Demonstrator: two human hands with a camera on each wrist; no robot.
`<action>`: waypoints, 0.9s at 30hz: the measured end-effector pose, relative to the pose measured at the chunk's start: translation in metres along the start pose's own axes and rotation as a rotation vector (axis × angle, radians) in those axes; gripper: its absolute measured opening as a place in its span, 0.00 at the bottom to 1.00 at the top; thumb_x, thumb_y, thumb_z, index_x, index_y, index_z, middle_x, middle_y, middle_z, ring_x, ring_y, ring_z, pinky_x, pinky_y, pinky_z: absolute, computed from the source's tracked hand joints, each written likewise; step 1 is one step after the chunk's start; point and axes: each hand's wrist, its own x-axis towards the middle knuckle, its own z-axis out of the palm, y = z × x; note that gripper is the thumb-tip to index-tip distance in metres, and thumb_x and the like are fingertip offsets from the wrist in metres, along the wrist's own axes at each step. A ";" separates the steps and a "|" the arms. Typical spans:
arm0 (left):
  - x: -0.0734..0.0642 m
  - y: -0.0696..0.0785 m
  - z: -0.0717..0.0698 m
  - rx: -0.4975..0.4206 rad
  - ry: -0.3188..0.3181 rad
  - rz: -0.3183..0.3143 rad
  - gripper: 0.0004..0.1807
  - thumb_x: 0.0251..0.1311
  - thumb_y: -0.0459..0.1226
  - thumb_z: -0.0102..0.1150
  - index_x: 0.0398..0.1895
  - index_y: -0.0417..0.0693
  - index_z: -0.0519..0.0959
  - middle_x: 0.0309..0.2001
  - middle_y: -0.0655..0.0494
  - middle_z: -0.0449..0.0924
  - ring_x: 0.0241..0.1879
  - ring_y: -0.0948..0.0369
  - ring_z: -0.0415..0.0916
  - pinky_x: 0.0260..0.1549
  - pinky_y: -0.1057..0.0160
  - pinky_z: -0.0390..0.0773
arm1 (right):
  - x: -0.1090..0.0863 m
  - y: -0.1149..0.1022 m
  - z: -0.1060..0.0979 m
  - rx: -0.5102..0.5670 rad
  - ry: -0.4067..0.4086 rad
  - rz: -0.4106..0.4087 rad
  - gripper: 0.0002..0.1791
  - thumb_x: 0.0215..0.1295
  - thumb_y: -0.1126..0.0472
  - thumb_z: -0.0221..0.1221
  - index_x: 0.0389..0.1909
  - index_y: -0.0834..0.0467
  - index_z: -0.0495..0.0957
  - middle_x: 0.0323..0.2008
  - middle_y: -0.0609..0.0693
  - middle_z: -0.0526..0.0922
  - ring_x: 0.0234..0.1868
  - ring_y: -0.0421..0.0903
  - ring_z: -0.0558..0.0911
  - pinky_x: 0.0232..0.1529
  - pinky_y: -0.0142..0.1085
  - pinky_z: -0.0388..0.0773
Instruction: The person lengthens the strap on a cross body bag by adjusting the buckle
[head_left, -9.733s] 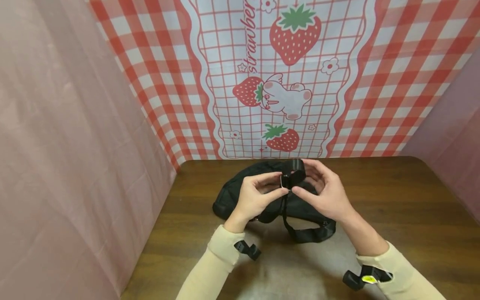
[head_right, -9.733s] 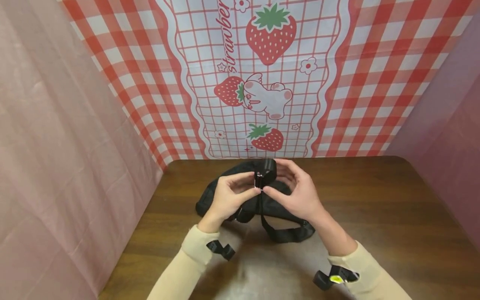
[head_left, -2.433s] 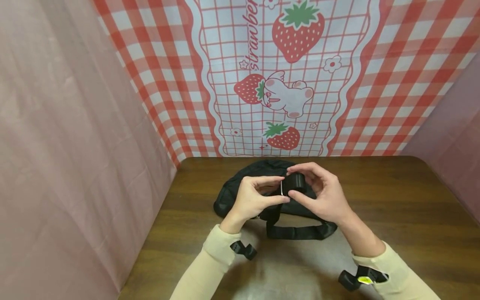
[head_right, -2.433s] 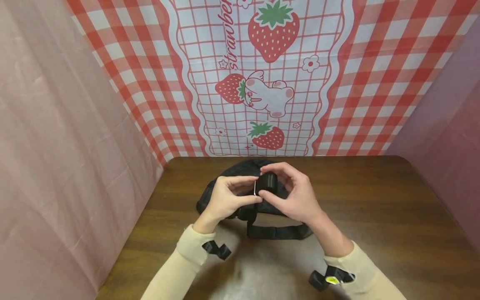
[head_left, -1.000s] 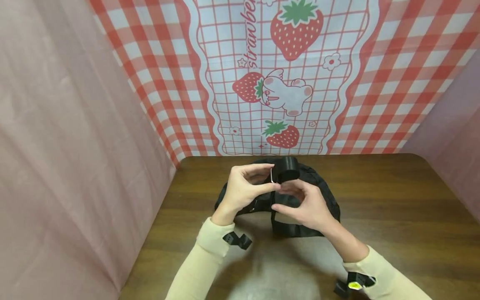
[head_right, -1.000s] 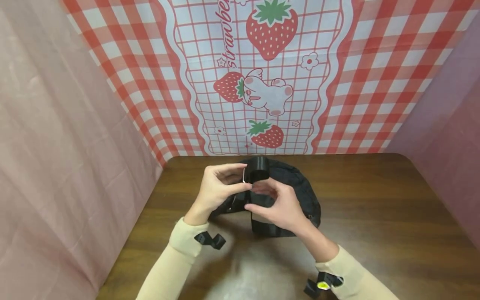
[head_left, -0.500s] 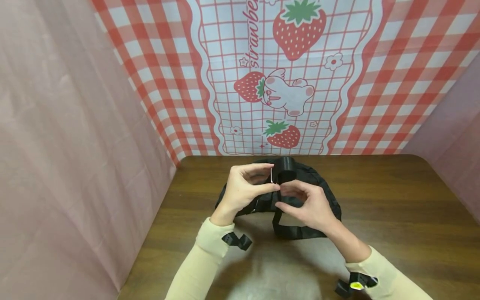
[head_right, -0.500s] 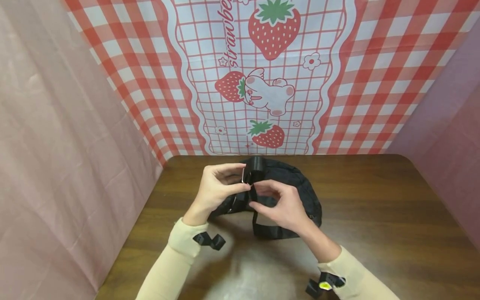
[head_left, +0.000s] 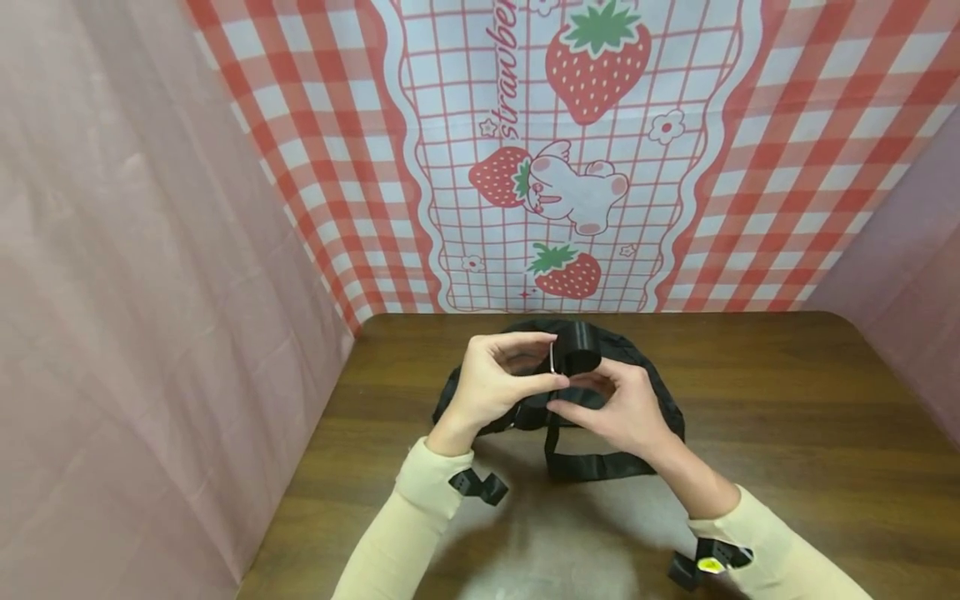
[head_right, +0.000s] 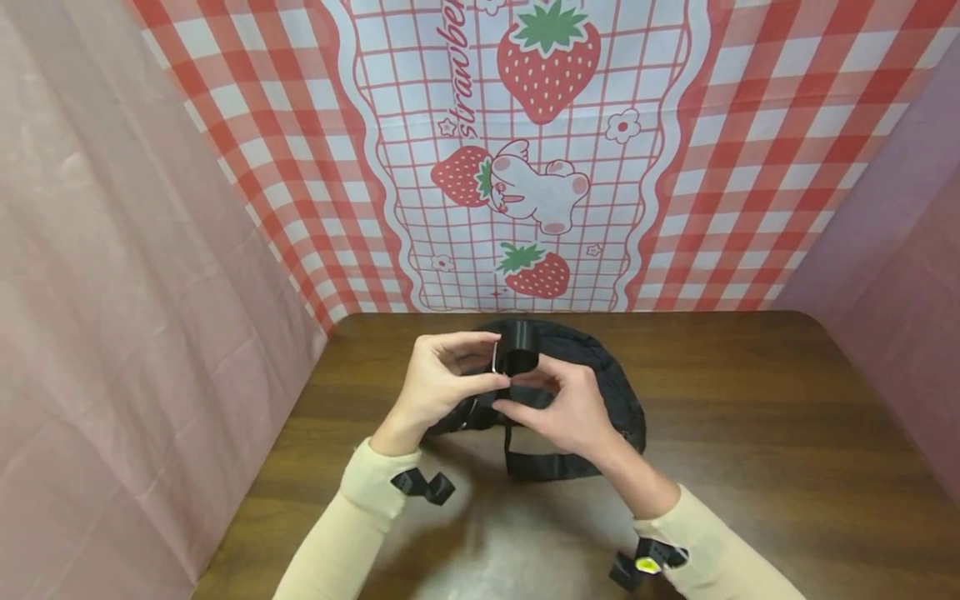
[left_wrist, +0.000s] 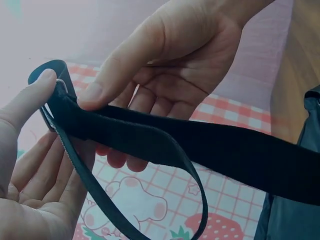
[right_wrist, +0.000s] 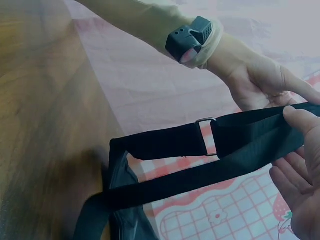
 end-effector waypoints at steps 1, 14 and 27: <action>0.000 0.000 0.000 0.001 -0.002 0.002 0.23 0.51 0.20 0.77 0.54 0.29 0.86 0.52 0.30 0.88 0.44 0.68 0.88 0.56 0.48 0.90 | 0.000 0.000 0.000 -0.006 0.011 -0.006 0.23 0.51 0.74 0.79 0.49 0.62 0.88 0.39 0.57 0.92 0.44 0.30 0.89 0.48 0.25 0.88; -0.003 0.000 -0.006 0.000 0.037 0.022 0.24 0.51 0.20 0.76 0.54 0.30 0.86 0.52 0.29 0.87 0.49 0.69 0.88 0.58 0.52 0.89 | -0.008 0.006 -0.008 -0.124 -0.043 0.042 0.22 0.53 0.67 0.81 0.51 0.56 0.89 0.45 0.51 0.93 0.43 0.39 0.92 0.47 0.23 0.87; -0.003 0.002 0.001 0.000 0.001 -0.014 0.23 0.52 0.20 0.76 0.54 0.30 0.86 0.54 0.31 0.87 0.47 0.68 0.88 0.58 0.53 0.89 | 0.001 -0.003 -0.006 -0.075 0.016 -0.027 0.27 0.50 0.71 0.81 0.53 0.58 0.87 0.42 0.53 0.92 0.44 0.32 0.90 0.49 0.27 0.89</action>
